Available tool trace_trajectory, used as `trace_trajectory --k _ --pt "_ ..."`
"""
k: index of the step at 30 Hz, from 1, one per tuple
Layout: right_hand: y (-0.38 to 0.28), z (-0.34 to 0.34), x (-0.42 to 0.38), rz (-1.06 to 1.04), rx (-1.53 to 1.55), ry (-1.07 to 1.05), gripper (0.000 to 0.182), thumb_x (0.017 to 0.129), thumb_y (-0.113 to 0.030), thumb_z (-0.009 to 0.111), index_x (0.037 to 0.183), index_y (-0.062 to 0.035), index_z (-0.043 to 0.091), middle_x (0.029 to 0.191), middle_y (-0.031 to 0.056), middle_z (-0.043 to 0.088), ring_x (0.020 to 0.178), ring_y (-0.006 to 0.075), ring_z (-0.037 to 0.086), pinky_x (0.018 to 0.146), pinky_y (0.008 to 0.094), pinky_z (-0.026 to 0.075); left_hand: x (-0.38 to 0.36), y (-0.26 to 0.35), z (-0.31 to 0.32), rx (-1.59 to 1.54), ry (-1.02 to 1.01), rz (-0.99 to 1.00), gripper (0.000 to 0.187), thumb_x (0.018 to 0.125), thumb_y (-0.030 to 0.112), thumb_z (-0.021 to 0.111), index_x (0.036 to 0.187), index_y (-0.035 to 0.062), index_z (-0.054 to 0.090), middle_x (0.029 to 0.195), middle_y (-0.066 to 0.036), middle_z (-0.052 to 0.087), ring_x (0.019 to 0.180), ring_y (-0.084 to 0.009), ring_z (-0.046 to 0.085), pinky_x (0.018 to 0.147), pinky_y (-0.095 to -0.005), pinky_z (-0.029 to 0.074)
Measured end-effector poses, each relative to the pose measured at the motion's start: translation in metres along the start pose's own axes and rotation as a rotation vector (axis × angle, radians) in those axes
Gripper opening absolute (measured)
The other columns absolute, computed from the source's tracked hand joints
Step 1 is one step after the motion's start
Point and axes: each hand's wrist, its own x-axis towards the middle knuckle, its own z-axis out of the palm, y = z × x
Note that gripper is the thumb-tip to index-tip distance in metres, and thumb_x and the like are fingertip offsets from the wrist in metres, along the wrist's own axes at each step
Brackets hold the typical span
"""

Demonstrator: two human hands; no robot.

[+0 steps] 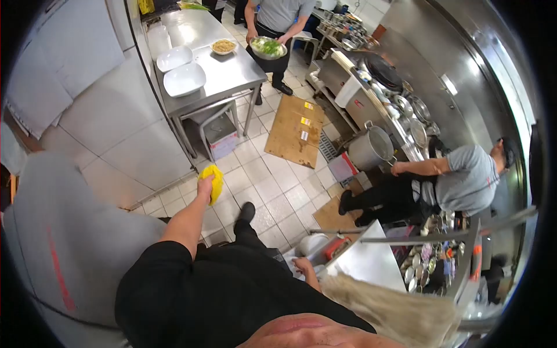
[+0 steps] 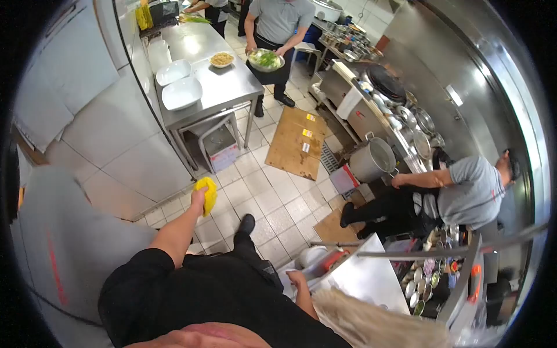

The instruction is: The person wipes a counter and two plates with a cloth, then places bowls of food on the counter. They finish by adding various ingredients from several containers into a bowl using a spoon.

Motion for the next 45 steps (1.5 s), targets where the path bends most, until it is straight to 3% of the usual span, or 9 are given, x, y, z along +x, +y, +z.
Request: trace_trajectory --k 6,12,18,24,26,32,37,38,45 --pt "0.001 -0.01 0.114 0.397 0.319 -0.179 0.025 0.083 -0.028 0.058 0.09 -0.0046 0.063 0.077 0.0078 0.06 0.052 0.0211 0.053 0.043 0.0366 0.038 0.044 0.056 0.067 0.022 -0.033 0.093 0.025 0.084 0.014 0.057 0.105 0.0007 0.059 0.094 -0.011 0.065 0.079 -0.0234 0.065 0.069 -0.0348 0.051" --pt "-0.116 -0.078 0.145 -0.12 0.042 -0.25 0.021 0.085 -0.028 0.052 0.086 -0.0083 0.061 0.078 0.0092 0.062 0.07 0.0231 0.063 0.054 0.0375 0.047 0.113 0.174 0.164 -0.218 0.01 0.39 0.03 0.086 0.009 0.055 0.115 0.0009 0.054 0.106 -0.008 0.062 0.096 -0.0208 0.061 0.082 -0.0336 0.048" --pt "-0.232 -0.113 0.155 0.032 0.5 -0.073 0.022 0.087 -0.021 0.053 0.1 -0.0055 0.059 0.084 0.0045 0.061 0.053 0.0138 0.055 0.045 0.026 0.045 0.205 0.362 0.22 -0.464 0.046 0.688 0.034 0.086 0.008 0.054 0.119 0.0006 0.05 0.107 -0.009 0.06 0.094 -0.0213 0.06 0.082 -0.0334 0.049" --pt "-0.3 -0.093 0.129 0.105 0.355 -0.02 0.02 0.087 -0.02 0.051 0.097 -0.005 0.059 0.076 0.0048 0.06 0.053 0.0152 0.056 0.043 0.0272 0.044 0.375 0.48 0.228 -0.359 0.213 0.9 0.033 0.084 0.012 0.057 0.115 -0.0005 0.055 0.107 -0.011 0.061 0.094 -0.0223 0.061 0.082 -0.0326 0.048" --pt "-0.334 -0.071 0.096 0.168 0.361 0.074 0.018 0.085 -0.018 0.049 0.087 -0.0041 0.059 0.069 0.0054 0.057 0.047 0.0151 0.051 0.037 0.0291 0.038 0.419 0.504 0.231 -0.273 0.312 0.876 0.034 0.083 0.015 0.058 0.113 -0.0011 0.056 0.107 -0.012 0.062 0.096 -0.0247 0.061 0.084 -0.0334 0.047" --pt "-0.324 -0.03 0.11 -0.376 -0.051 -0.035 0.02 0.086 -0.02 0.053 0.086 -0.0025 0.063 0.066 0.0044 0.056 0.046 0.0146 0.049 0.039 0.029 0.038 0.546 0.536 0.233 0.443 0.598 0.73 0.042 0.083 0.027 0.057 0.115 0.001 0.058 0.112 -0.017 0.061 0.104 -0.0321 0.057 0.091 -0.0382 0.043" --pt "-0.415 -0.023 0.057 0.056 0.207 0.117 0.027 0.087 -0.02 0.055 0.105 -0.001 0.062 0.074 0.0045 0.06 0.05 0.0126 0.052 0.043 0.0272 0.04 0.559 0.557 0.249 1.16 0.528 0.227 0.045 0.085 0.028 0.049 0.124 0.0049 0.054 0.138 -0.017 0.041 0.129 -0.0409 0.033 0.101 -0.0511 0.035" --pt "-0.413 -0.023 0.061 0.08 0.263 0.108 0.03 0.087 -0.02 0.056 0.109 -0.0007 0.061 0.076 0.0045 0.061 0.052 0.0123 0.053 0.044 0.0267 0.041 0.567 0.558 0.252 1.478 0.427 0.081 0.053 0.086 0.028 0.045 0.138 0.0154 0.041 0.15 -0.016 0.02 0.137 -0.0454 0.014 0.106 -0.0593 0.025" --pt "-0.406 -0.025 0.07 0.187 0.416 0.143 0.034 0.088 -0.02 0.055 0.115 0.0008 0.057 0.081 0.0036 0.063 0.059 0.0113 0.056 0.047 0.025 0.042 0.628 0.505 0.23 1.851 0.02 0.151 0.065 0.089 0.022 0.042 0.146 0.0364 0.015 0.153 -0.017 0.004 0.13 -0.0552 0.02 0.104 -0.0605 0.029"
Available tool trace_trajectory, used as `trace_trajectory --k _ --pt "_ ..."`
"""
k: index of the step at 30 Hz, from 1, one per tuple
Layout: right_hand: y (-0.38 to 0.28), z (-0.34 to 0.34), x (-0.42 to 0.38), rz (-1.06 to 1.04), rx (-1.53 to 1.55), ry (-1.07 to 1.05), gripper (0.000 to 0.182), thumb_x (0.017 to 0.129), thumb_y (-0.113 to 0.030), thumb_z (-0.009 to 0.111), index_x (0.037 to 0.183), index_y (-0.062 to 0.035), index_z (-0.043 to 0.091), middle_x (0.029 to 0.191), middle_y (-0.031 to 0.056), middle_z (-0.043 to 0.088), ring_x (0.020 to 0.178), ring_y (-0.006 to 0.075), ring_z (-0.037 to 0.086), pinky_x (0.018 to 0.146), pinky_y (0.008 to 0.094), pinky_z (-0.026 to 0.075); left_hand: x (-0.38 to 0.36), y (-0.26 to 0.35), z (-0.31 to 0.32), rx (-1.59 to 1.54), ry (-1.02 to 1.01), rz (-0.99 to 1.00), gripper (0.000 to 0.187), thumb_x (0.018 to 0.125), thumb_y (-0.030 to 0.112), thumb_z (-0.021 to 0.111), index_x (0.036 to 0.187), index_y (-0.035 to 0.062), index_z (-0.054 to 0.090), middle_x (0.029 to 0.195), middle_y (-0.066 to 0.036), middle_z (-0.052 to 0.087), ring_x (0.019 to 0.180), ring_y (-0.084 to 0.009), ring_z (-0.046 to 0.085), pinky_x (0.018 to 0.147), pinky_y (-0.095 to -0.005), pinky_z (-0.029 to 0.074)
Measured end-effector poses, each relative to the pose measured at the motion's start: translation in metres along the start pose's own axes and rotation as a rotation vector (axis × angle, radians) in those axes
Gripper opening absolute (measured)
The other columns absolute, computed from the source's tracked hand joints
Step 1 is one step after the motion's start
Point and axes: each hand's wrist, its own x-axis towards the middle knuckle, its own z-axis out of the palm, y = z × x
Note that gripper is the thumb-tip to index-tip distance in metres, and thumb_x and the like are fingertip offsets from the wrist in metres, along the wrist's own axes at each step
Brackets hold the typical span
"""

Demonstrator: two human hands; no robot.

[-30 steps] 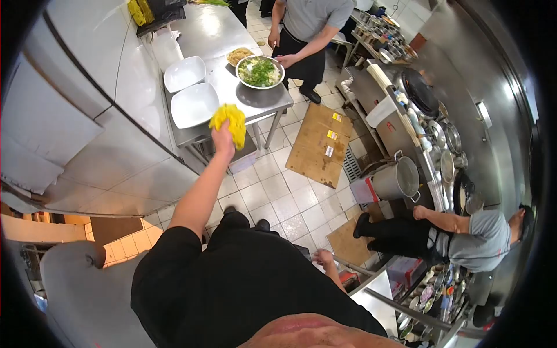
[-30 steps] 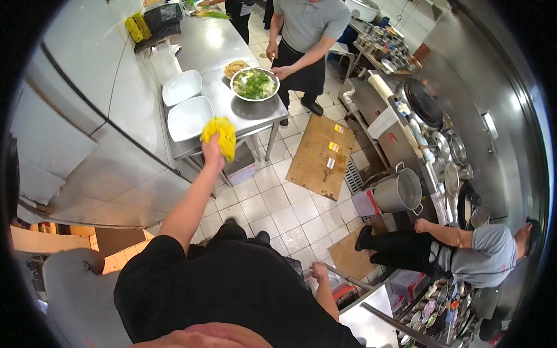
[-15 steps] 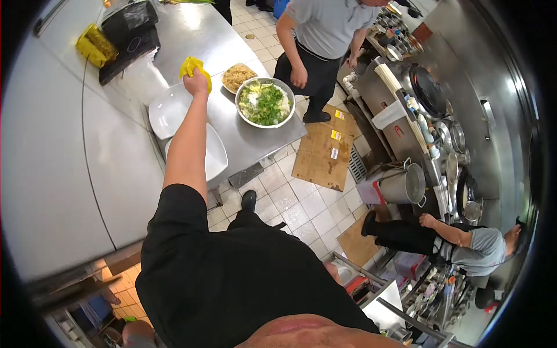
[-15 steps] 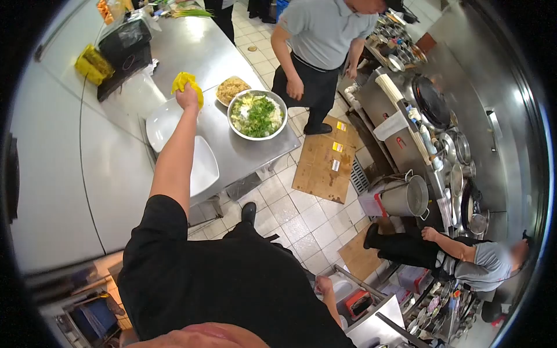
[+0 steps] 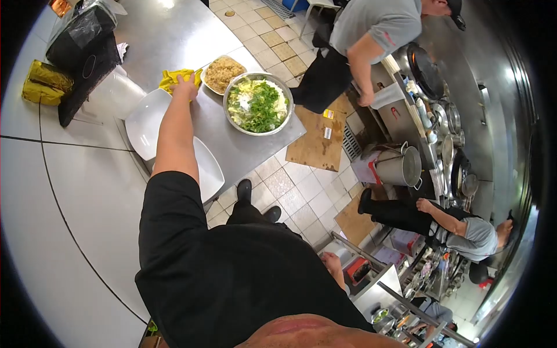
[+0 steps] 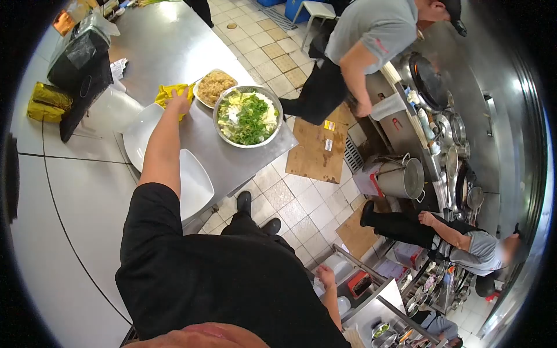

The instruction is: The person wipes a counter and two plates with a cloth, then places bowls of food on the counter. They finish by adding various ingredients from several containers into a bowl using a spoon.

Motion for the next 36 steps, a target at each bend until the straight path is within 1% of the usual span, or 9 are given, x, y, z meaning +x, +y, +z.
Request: trace_trajectory --k 3,6,15,18,21,24,27,31,36 --pt "-0.007 0.001 -0.004 -0.009 -0.06 -0.056 0.034 0.087 -0.019 0.056 0.114 0.0009 0.057 0.078 0.0031 0.062 0.058 0.0119 0.056 0.047 0.0252 0.042 -0.017 0.002 0.007 0.139 0.089 0.036 0.063 0.092 0.016 0.039 0.147 0.034 0.015 0.152 -0.021 0.005 0.126 -0.058 0.025 0.099 -0.059 0.037" --pt "-0.02 0.0 -0.004 -0.051 -0.307 -0.129 0.035 0.085 -0.019 0.057 0.114 0.0008 0.057 0.077 0.0034 0.062 0.056 0.0121 0.056 0.046 0.0257 0.042 -0.034 0.009 0.016 0.088 0.099 -0.011 0.061 0.093 0.016 0.037 0.147 0.0328 0.015 0.151 -0.023 0.006 0.125 -0.0586 0.027 0.099 -0.0592 0.036" --pt "-0.027 -0.011 0.034 -0.002 -0.037 -0.139 0.029 0.088 -0.017 0.056 0.111 0.0006 0.057 0.075 0.0049 0.061 0.058 0.0133 0.057 0.046 0.0248 0.045 -0.07 0.023 0.062 -0.017 0.165 -0.065 0.055 0.094 0.022 0.032 0.147 0.0188 0.021 0.148 -0.031 0.01 0.116 -0.0644 0.035 0.094 -0.0552 0.043" --pt "-0.027 -0.02 0.045 0.022 -0.013 -0.184 0.031 0.09 -0.017 0.055 0.115 0.0003 0.054 0.078 0.0054 0.062 0.059 0.0142 0.057 0.047 0.0253 0.045 -0.087 0.031 0.07 -0.046 0.151 -0.097 0.056 0.092 0.022 0.034 0.147 0.0203 0.021 0.149 -0.03 0.005 0.116 -0.0669 0.032 0.095 -0.0551 0.042" --pt "-0.019 -0.028 0.049 0.022 -0.03 -0.165 0.033 0.089 -0.016 0.054 0.118 -0.0004 0.052 0.078 0.0049 0.062 0.059 0.0142 0.057 0.046 0.0253 0.044 -0.105 0.037 0.07 -0.11 0.119 -0.117 0.056 0.092 0.022 0.035 0.147 0.0181 0.024 0.149 -0.03 0.009 0.125 -0.0599 0.028 0.098 -0.0573 0.037" --pt "-0.007 -0.036 0.056 0.02 0.019 -0.212 0.033 0.087 -0.014 0.055 0.118 -0.0014 0.053 0.077 0.0042 0.061 0.058 0.0138 0.057 0.046 0.0249 0.043 -0.129 0.042 0.064 -0.051 0.085 -0.052 0.059 0.09 0.017 0.039 0.146 0.0151 0.022 0.147 -0.034 0.011 0.128 -0.0477 0.035 0.102 -0.0586 0.03" --pt "-0.013 -0.041 0.039 -0.014 -0.259 -0.193 0.034 0.084 -0.012 0.056 0.117 -0.0026 0.054 0.077 0.004 0.061 0.057 0.0137 0.057 0.046 0.0244 0.043 -0.131 0.046 0.076 -0.041 0.091 -0.053 0.056 0.091 0.019 0.036 0.146 0.0143 0.024 0.146 -0.034 0.014 0.128 -0.045 0.038 0.102 -0.0588 0.03" --pt "0.001 -0.049 0.046 0.029 -0.164 -0.247 0.029 0.083 -0.013 0.056 0.111 -0.0041 0.058 0.075 0.003 0.06 0.054 0.0134 0.055 0.046 0.0242 0.042 -0.161 0.058 0.077 -0.074 0.083 -0.054 0.052 0.094 0.019 0.031 0.145 0.0131 0.025 0.146 -0.033 0.015 0.124 -0.0457 0.042 0.104 -0.0597 0.026" --pt "0.022 -0.052 0.064 0.029 -0.041 -0.235 0.026 0.085 -0.015 0.054 0.109 -0.0038 0.058 0.071 0.0021 0.059 0.053 0.0121 0.054 0.045 0.0235 0.04 -0.175 0.067 0.099 -0.035 0.105 -0.04 0.057 0.092 0.019 0.036 0.146 0.0134 0.022 0.146 -0.034 0.014 0.121 -0.0507 0.042 0.102 -0.0596 0.03"
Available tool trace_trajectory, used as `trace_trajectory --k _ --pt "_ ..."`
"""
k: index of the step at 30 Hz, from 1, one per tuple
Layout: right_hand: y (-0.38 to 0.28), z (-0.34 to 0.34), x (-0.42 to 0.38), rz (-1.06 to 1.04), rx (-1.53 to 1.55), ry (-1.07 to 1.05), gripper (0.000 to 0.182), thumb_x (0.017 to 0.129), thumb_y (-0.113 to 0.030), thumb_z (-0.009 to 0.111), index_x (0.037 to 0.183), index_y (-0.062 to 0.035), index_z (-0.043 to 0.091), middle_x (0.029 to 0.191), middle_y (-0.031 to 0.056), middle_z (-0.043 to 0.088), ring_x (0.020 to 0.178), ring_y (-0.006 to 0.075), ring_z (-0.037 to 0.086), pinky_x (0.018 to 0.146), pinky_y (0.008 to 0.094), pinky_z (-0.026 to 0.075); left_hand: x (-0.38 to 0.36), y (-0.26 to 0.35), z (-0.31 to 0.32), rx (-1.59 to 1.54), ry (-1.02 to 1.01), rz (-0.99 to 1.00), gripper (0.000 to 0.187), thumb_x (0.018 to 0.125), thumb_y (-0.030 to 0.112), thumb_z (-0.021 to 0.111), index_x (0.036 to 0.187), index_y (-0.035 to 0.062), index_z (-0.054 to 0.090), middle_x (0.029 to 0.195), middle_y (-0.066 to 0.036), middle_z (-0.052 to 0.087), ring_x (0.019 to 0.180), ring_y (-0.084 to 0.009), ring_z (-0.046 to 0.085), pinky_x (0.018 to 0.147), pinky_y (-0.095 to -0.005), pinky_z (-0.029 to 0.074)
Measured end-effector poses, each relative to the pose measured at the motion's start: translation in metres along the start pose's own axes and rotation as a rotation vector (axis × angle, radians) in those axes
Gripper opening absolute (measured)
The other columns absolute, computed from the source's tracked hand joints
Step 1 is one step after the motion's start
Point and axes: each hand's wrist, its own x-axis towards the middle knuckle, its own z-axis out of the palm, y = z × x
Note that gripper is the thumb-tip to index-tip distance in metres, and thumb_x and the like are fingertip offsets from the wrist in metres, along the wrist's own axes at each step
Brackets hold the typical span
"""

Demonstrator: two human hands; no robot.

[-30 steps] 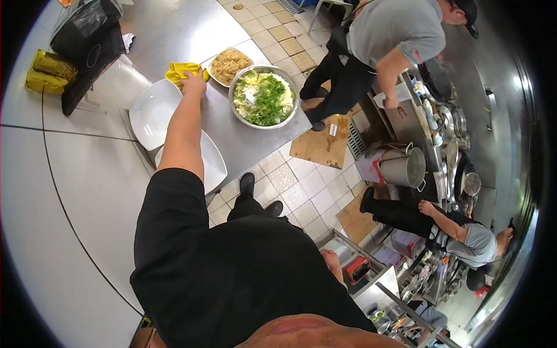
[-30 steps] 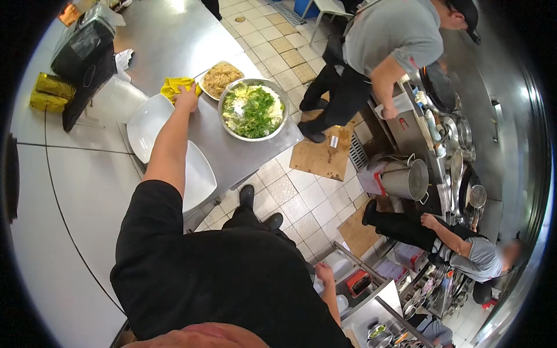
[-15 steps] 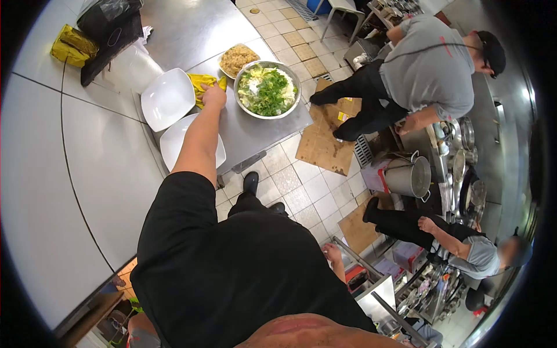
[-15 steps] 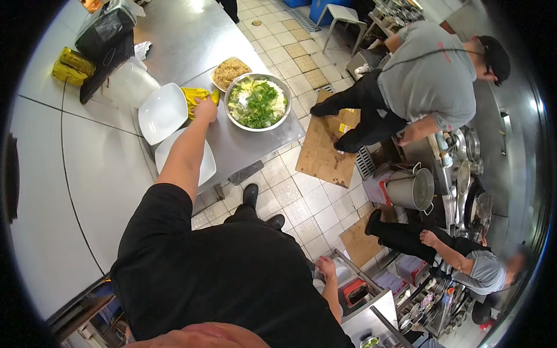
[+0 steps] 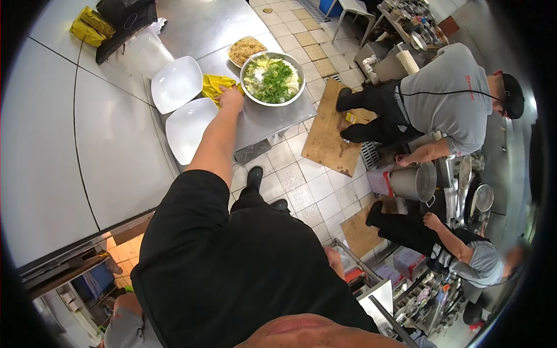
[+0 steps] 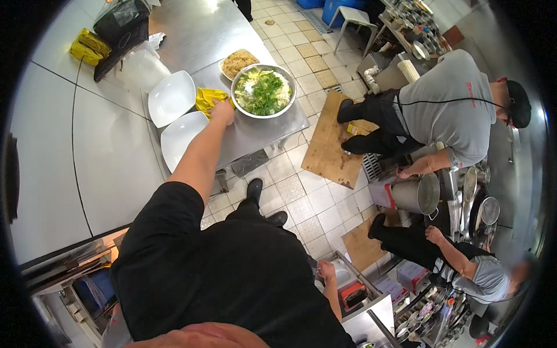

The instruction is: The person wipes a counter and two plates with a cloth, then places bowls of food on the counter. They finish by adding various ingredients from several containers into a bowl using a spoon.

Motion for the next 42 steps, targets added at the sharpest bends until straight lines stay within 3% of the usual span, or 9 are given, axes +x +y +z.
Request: trace_trajectory --k 4,16,18,19,20,26,29,36,42 --pt "-0.017 -0.006 -0.009 -0.009 -0.081 -0.003 0.022 0.087 -0.015 0.053 0.105 -0.0037 0.057 0.069 0.0019 0.058 0.052 0.0125 0.053 0.045 0.0243 0.041 -0.017 0.009 0.01 0.112 -0.014 0.027 0.056 0.092 0.022 0.038 0.147 0.0172 0.023 0.148 -0.032 0.012 0.116 -0.0648 0.035 0.094 -0.0537 0.043" --pt "0.047 -0.031 0.045 -0.06 0.095 -0.079 0.03 0.084 -0.015 0.056 0.108 0.0022 0.06 0.085 0.011 0.064 0.058 0.0195 0.06 0.047 0.0291 0.045 -0.066 0.02 0.054 0.083 0.006 0.135 0.06 0.09 0.024 0.046 0.145 0.0172 0.026 0.148 -0.03 0.013 0.115 -0.0514 0.048 0.088 -0.0489 0.049" --pt "0.053 -0.021 0.045 -0.139 0.064 0.007 0.013 0.082 -0.015 0.057 0.072 -0.0068 0.058 0.058 0.001 0.051 0.048 0.012 0.048 0.04 0.0272 0.035 -0.063 0.013 0.074 0.208 0.089 0.206 0.05 0.086 0.023 0.052 0.133 0.006 0.044 0.125 -0.023 0.053 0.102 -0.0396 0.06 0.082 -0.045 0.052" --pt "0.094 -0.026 0.084 -0.533 -0.168 0.049 0.016 0.083 -0.017 0.057 0.08 -0.0037 0.065 0.062 0.0051 0.056 0.051 0.0146 0.053 0.044 0.0304 0.041 -0.084 0.015 0.058 0.206 0.03 0.297 0.033 0.084 0.023 0.055 0.11 0.0033 0.059 0.102 -0.016 0.063 0.092 -0.0336 0.063 0.074 -0.0456 0.052" --pt "0.047 -0.015 0.028 -0.159 -0.116 0.14 0.023 0.083 -0.021 0.056 0.088 -0.002 0.068 0.068 0.0071 0.062 0.058 0.0157 0.059 0.049 0.0318 0.046 -0.084 0.004 0.073 0.269 0.174 0.418 0.024 0.083 0.025 0.057 0.094 0.0043 0.063 0.09 -0.014 0.064 0.082 -0.0308 0.063 0.067 -0.0454 0.05" --pt "0.083 -0.01 0.007 -0.014 -0.199 0.196 0.021 0.069 -0.023 0.052 0.069 -0.0057 0.064 0.065 0.011 0.063 0.052 0.0199 0.058 0.047 0.0367 0.045 -0.104 -0.01 0.074 0.128 0.414 0.664 0.039 0.084 0.006 0.05 0.124 0.004 0.051 0.11 -0.02 0.057 0.097 -0.0389 0.058 0.082 -0.0451 0.048" --pt "0.131 -0.002 0.027 -0.161 -0.347 0.186 0.023 0.073 -0.024 0.05 0.07 -0.0053 0.065 0.068 0.0094 0.065 0.051 0.0212 0.059 0.047 0.0368 0.045 -0.143 0.007 0.057 0.123 0.368 0.729 0.042 0.077 0.004 0.053 0.119 0.0036 0.052 0.114 -0.023 0.054 0.101 -0.0416 0.055 0.084 -0.046 0.046" --pt "0.205 0.089 -0.027 0.235 0.241 0.281 0.022 0.064 -0.022 0.063 0.08 -0.0058 0.065 0.074 0.0109 0.065 0.065 0.0264 0.065 0.054 0.0384 0.051 -0.145 0.031 0.062 -0.076 -0.029 0.938 0.03 0.069 0.005 0.059 0.099 0.0 0.06 0.094 -0.021 0.062 0.091 -0.0386 0.058 0.08 -0.0459 0.045" --pt "0.259 0.166 -0.029 -0.133 -0.153 0.138 0.033 0.051 -0.017 0.072 0.08 -0.0062 0.061 0.075 0.0105 0.063 0.066 0.0314 0.063 0.055 0.0406 0.05 -0.202 0.113 0.147 0.055 -0.467 1.41 0.025 0.071 0.017 0.063 0.094 0.006 0.064 0.081 -0.019 0.064 0.082 -0.0372 0.062 0.073 -0.0428 0.048"
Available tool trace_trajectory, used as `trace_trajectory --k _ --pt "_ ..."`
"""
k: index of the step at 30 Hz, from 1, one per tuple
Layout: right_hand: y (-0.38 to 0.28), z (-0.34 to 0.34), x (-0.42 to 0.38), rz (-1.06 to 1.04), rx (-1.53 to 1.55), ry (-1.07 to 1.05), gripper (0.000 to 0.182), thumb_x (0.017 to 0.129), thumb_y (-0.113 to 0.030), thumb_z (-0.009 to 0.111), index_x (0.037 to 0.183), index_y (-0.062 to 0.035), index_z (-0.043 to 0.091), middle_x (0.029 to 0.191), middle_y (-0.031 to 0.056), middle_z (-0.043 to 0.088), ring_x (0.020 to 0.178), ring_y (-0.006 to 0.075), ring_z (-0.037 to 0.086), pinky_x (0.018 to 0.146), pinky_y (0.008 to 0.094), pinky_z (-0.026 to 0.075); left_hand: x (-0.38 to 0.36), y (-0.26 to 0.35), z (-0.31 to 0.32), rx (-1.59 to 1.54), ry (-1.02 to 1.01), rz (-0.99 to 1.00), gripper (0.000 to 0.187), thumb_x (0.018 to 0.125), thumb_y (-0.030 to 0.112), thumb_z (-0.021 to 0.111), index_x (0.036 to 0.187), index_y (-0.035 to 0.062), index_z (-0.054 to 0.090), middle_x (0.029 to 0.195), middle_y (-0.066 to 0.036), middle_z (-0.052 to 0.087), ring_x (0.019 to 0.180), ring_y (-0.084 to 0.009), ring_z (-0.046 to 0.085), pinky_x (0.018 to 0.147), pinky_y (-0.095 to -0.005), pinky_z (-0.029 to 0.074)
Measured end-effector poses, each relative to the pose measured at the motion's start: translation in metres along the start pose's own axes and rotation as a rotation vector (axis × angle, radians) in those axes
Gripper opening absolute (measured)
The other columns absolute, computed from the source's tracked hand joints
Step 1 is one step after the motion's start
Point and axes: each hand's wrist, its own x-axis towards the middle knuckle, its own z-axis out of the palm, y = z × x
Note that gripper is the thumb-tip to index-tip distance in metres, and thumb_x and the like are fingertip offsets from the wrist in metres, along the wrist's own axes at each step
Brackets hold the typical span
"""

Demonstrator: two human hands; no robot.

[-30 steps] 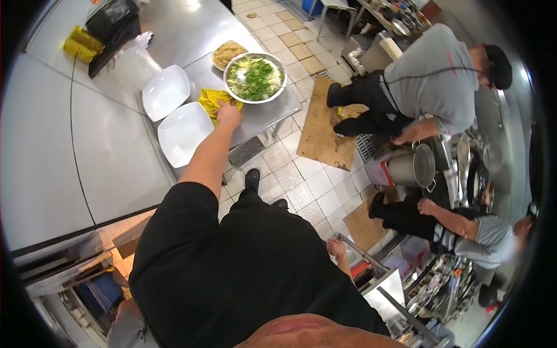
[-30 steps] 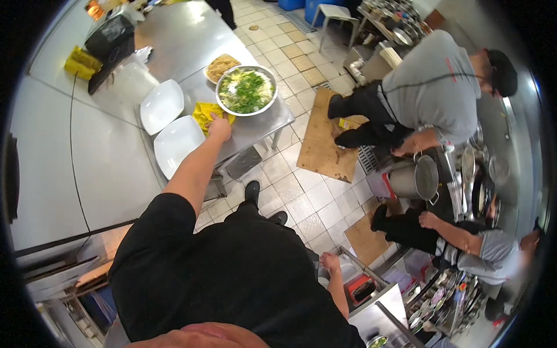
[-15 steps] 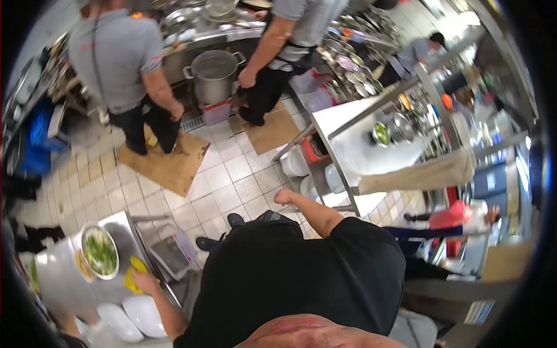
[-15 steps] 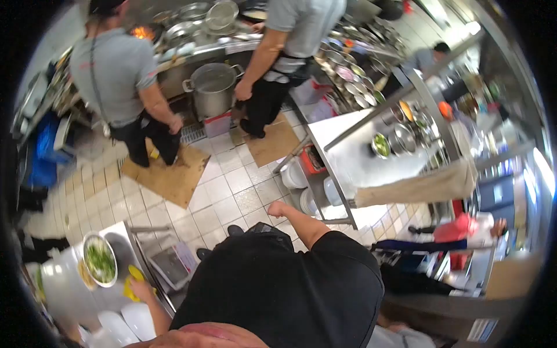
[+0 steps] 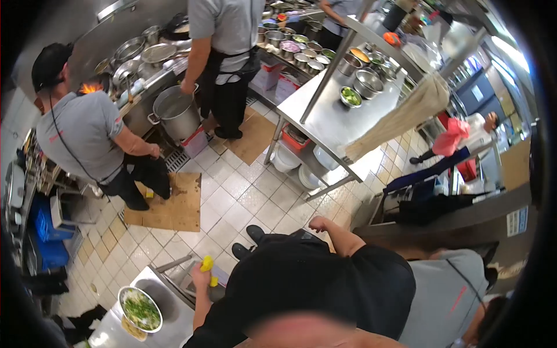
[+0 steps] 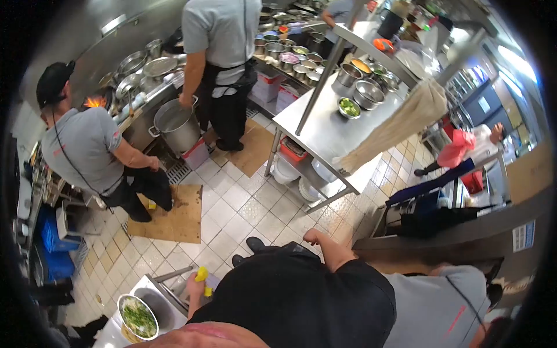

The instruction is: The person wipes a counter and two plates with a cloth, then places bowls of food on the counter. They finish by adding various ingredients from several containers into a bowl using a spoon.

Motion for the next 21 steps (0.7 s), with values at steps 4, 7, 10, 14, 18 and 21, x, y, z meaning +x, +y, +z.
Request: trace_trajectory --k 4,7,10,14,18,21 --pt "0.017 0.031 -0.054 0.277 0.378 0.28 0.028 0.083 -0.022 0.048 0.092 -0.0013 0.065 0.092 0.0122 0.066 0.079 0.0254 0.068 0.058 0.038 0.054 0.053 0.077 0.036 0.03 -0.127 0.272 0.026 0.071 0.013 0.062 0.096 0.0089 0.063 0.091 -0.017 0.062 0.09 -0.036 0.058 0.078 -0.0434 0.047" --pt "0.0 0.018 -0.117 0.585 0.741 0.341 0.035 0.087 -0.024 0.043 0.098 0.0022 0.064 0.094 0.015 0.066 0.087 0.0252 0.069 0.059 0.0391 0.054 0.076 0.144 0.049 0.034 -0.21 0.471 0.031 0.07 0.009 0.061 0.1 0.0103 0.062 0.098 -0.015 0.06 0.094 -0.0349 0.057 0.081 -0.0409 0.047" --pt "0.036 0.044 -0.136 0.659 0.924 0.443 0.038 0.087 -0.025 0.044 0.103 0.005 0.062 0.097 0.0164 0.065 0.087 0.0275 0.068 0.061 0.0427 0.052 0.079 0.213 0.055 0.039 -0.308 0.606 0.035 0.069 0.007 0.06 0.103 0.0114 0.062 0.101 -0.013 0.058 0.096 -0.0345 0.056 0.082 -0.0396 0.047" --pt "0.084 0.071 -0.152 0.689 1.104 0.449 0.04 0.086 -0.025 0.047 0.113 0.003 0.059 0.104 0.0148 0.064 0.079 0.0284 0.068 0.062 0.0449 0.05 0.07 0.311 0.077 0.094 -0.4 0.765 0.038 0.067 0.004 0.059 0.104 0.0124 0.062 0.101 -0.013 0.055 0.096 -0.0341 0.056 0.082 -0.0395 0.048" --pt "0.136 0.108 -0.156 0.749 1.346 0.422 0.044 0.086 -0.026 0.05 0.12 0.0007 0.055 0.116 0.0155 0.06 0.076 0.0292 0.066 0.061 0.0451 0.048 0.052 0.415 0.128 0.062 -0.54 0.932 0.039 0.068 0.003 0.057 0.105 0.0124 0.062 0.1 -0.013 0.055 0.095 -0.0335 0.056 0.081 -0.0394 0.048" --pt "0.175 0.124 -0.182 0.775 1.529 0.437 0.046 0.087 -0.027 0.049 0.125 -0.0009 0.052 0.125 0.0165 0.055 0.08 0.0314 0.065 0.061 0.0469 0.048 0.033 0.492 0.18 -0.02 -0.657 1.028 0.04 0.068 0.003 0.057 0.107 0.0118 0.061 0.101 -0.013 0.055 0.096 -0.0335 0.056 0.082 -0.0382 0.047"
